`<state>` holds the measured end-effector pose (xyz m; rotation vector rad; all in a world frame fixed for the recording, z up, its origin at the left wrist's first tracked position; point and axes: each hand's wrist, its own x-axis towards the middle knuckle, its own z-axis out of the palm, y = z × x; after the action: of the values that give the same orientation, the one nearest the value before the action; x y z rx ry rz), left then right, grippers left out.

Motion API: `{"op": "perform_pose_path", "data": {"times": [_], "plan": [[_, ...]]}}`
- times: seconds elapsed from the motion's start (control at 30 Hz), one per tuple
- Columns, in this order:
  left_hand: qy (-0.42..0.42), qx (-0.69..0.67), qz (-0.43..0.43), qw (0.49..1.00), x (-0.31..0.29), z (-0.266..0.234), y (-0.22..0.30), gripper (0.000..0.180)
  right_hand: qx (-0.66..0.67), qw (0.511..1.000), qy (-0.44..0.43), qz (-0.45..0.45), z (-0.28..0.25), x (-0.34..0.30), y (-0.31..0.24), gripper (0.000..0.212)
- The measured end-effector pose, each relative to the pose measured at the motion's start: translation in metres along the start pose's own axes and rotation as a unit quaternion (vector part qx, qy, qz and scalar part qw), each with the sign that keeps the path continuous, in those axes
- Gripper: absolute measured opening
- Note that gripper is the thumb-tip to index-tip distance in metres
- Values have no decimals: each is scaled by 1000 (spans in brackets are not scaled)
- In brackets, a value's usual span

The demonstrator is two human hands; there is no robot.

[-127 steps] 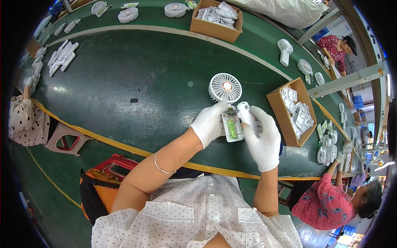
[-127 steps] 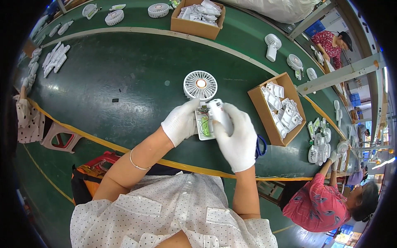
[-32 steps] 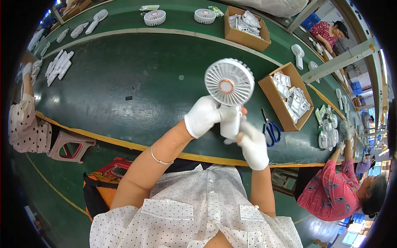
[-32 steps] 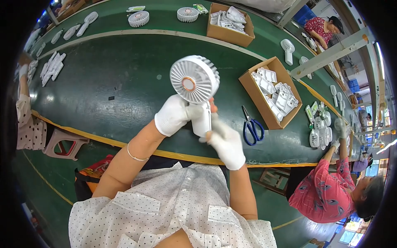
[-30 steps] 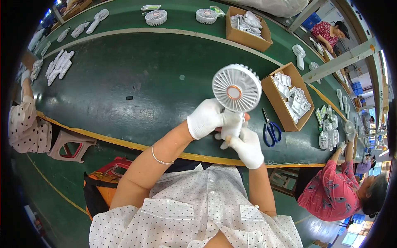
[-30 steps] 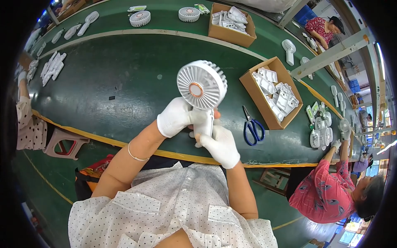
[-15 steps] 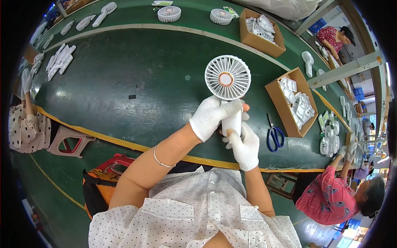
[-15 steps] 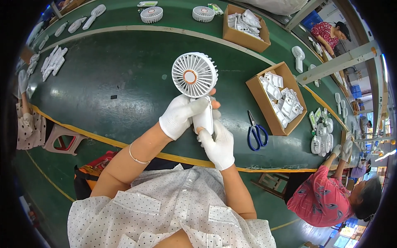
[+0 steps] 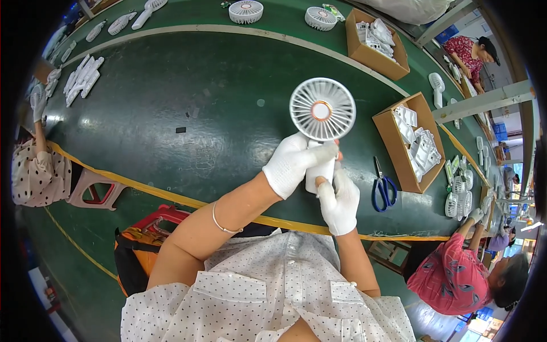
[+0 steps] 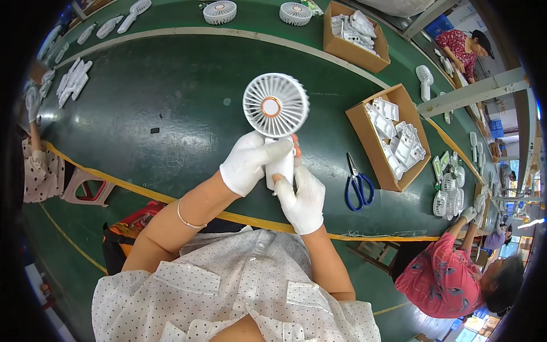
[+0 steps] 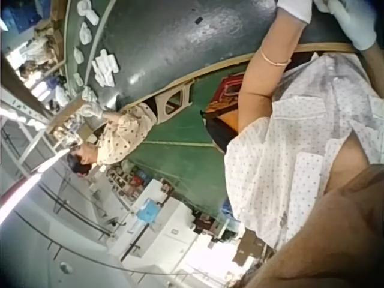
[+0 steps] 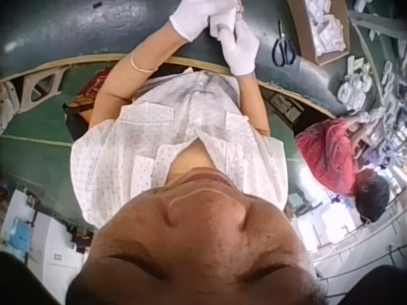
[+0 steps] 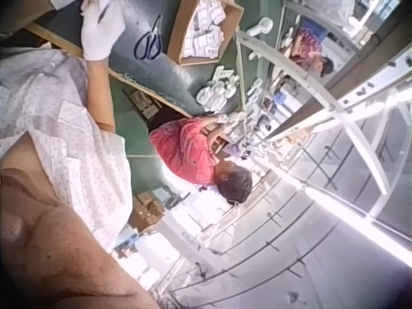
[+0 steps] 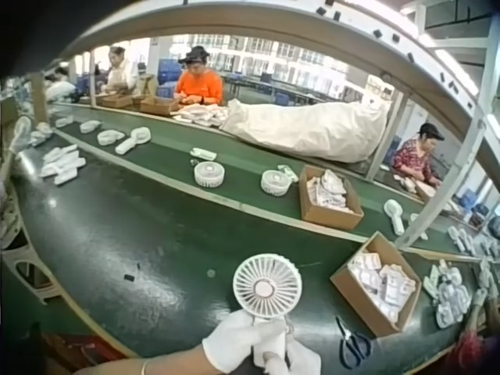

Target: The person assembles handheld portable fans by hand, combining circuit boards, fan housings, batteries, and fan blades into finished units.

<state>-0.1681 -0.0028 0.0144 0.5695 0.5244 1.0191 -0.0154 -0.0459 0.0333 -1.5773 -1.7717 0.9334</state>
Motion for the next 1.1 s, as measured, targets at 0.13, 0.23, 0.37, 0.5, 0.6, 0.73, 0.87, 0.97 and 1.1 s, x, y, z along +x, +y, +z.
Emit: {"op": "perform_pose_path", "data": {"times": [0.13, 0.23, 0.37, 0.5, 0.6, 0.73, 0.87, 0.97, 1.1], "plan": [[113, -105, 6, 988, 8, -3, -6, 30, -61, 996, 67, -20, 7, 7, -9, 40], [128, -138, 13, 982, 8, -4, -5, 28, -232, 958, 113, -120, 7, 12, -27, 53], [143, -128, -37, 981, 8, -5, -5, 35, -295, 940, 94, -139, 15, 29, -29, 58], [142, -228, -36, 962, 12, -7, -5, 36, -274, 937, 107, -189, 11, 37, -24, 47], [123, -276, -13, 953, 17, -16, -13, 38, -218, 945, 146, -194, -3, 35, -22, 38], [132, -249, -53, 958, 12, -10, -4, 34, -234, 955, 150, -102, -24, 36, -1, 36], [135, -128, -51, 981, 9, -8, -5, 28, -249, 958, 130, -49, -26, 30, 13, 37], [127, -96, -38, 987, 8, -7, -6, 29, -231, 963, 133, -47, -28, 29, 17, 36], [116, -91, -47, 988, 6, -5, -2, 28, -233, 963, 124, -45, -31, 29, 18, 36]]}}
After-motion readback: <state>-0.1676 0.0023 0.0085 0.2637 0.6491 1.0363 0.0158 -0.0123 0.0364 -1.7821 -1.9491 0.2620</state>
